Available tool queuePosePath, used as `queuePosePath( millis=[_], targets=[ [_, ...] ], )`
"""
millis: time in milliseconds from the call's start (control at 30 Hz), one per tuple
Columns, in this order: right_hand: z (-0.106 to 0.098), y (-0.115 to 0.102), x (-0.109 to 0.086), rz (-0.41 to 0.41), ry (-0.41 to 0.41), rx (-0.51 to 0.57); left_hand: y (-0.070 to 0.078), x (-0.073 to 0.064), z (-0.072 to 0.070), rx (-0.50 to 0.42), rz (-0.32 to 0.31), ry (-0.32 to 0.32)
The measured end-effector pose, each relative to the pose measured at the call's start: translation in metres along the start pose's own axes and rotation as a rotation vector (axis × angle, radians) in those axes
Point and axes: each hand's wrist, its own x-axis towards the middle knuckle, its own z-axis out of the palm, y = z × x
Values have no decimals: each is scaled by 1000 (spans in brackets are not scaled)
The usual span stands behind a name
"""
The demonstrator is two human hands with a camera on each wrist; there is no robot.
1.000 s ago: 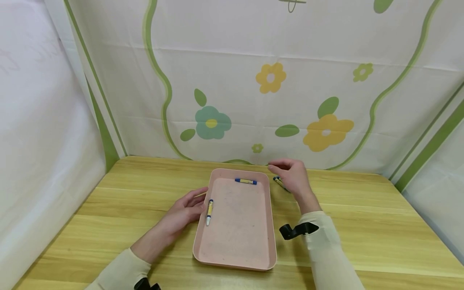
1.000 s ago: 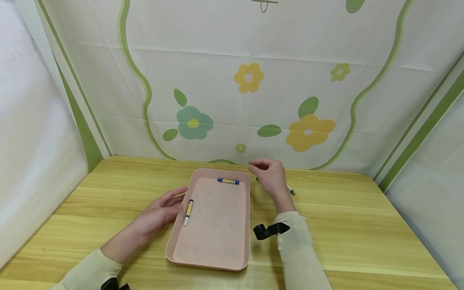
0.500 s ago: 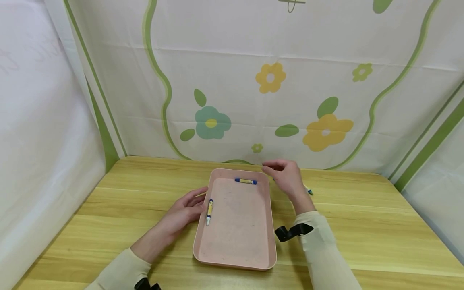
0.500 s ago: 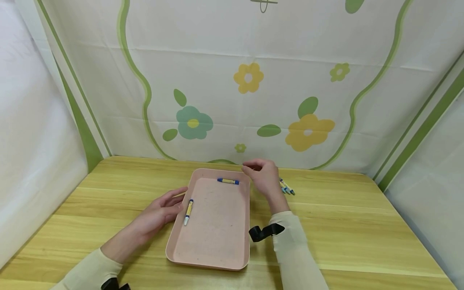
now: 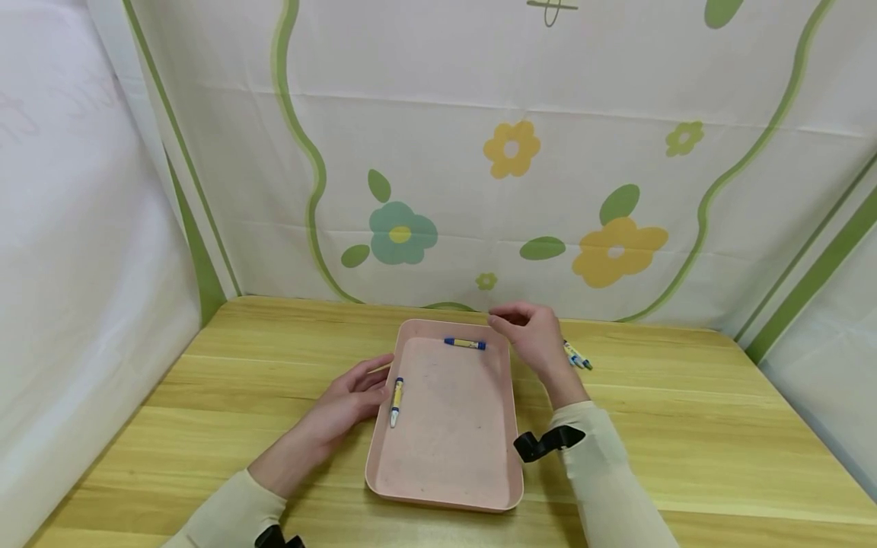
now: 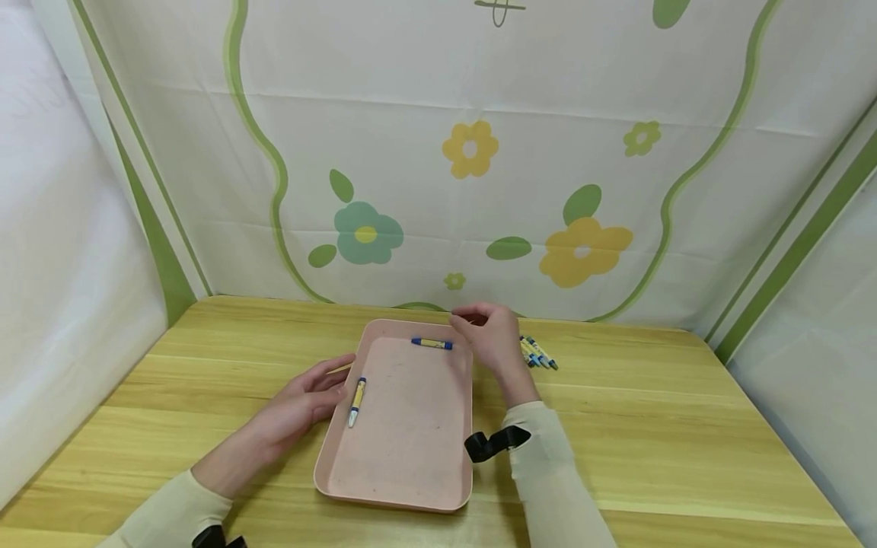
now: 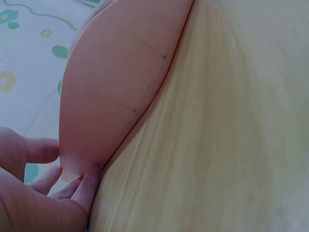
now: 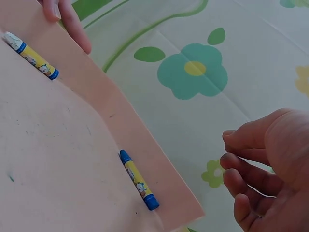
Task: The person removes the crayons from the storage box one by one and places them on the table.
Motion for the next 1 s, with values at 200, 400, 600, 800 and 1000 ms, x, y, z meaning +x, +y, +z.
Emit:
queuePosePath(
  millis=[200,400,600,800,1000],
  targets=[
    [7,-1,-2,-21,-11,0,0,0,-1,-3,4,-3],
    [18,-3,-2,-24,-23,-41,0,0,-1,-1,5,0],
    [29,-3,-2,-10,-39,-69,-1,0,-1,5,4,0],
    [37,-6,-4,-42,-47,-48,0,0,-1,11,8,-5],
    [45,-10,-5,-25,-70,-56,0,1,-1,8,6,-5]
  ],
)
